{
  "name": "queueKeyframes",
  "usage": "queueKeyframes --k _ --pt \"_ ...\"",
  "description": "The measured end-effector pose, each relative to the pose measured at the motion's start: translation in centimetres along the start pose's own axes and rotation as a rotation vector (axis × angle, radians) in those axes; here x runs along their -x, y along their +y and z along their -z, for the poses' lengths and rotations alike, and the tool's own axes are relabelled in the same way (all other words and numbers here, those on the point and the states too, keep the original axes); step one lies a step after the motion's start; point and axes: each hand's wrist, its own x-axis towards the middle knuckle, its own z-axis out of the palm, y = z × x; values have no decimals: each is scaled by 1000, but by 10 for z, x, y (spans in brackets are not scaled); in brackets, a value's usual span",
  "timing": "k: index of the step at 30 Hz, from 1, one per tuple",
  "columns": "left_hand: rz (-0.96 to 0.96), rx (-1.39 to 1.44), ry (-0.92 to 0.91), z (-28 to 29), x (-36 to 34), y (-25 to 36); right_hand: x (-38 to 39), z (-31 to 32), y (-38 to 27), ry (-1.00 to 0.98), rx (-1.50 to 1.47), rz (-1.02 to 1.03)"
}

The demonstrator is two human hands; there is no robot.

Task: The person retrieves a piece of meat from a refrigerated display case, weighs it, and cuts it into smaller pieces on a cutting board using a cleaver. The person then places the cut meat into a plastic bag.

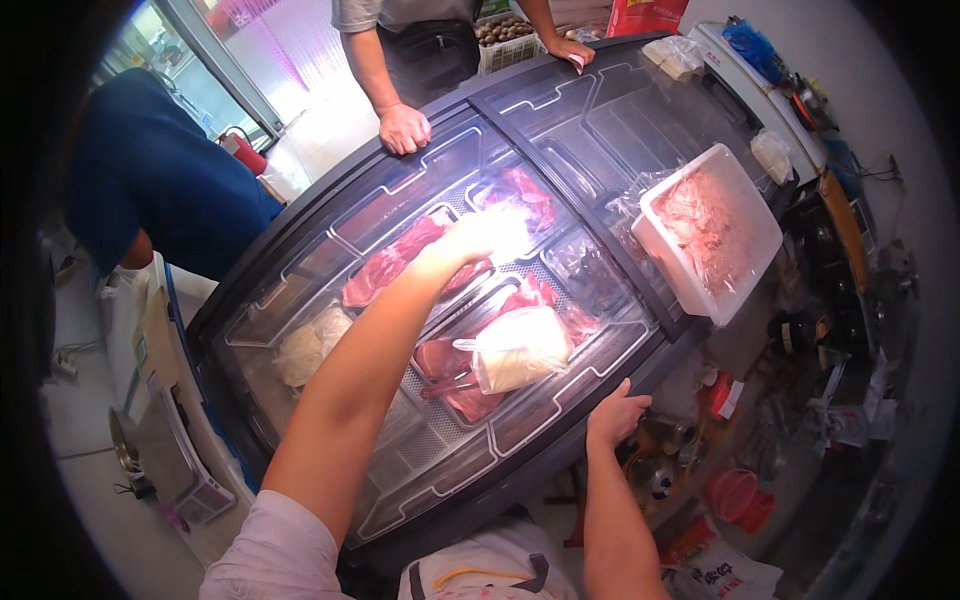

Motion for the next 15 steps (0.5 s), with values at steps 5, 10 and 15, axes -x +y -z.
queueKeyframes --k 5,10,15 --pt "84 -199 -120 -86 -36 -40 -7 3 6 17 -23 -3" --pt "173 -174 -155 -92 -46 -41 -11 0 0 31 -10 9" --pt "313 167 -174 22 -13 35 -10 13 -12 -27 25 -7"
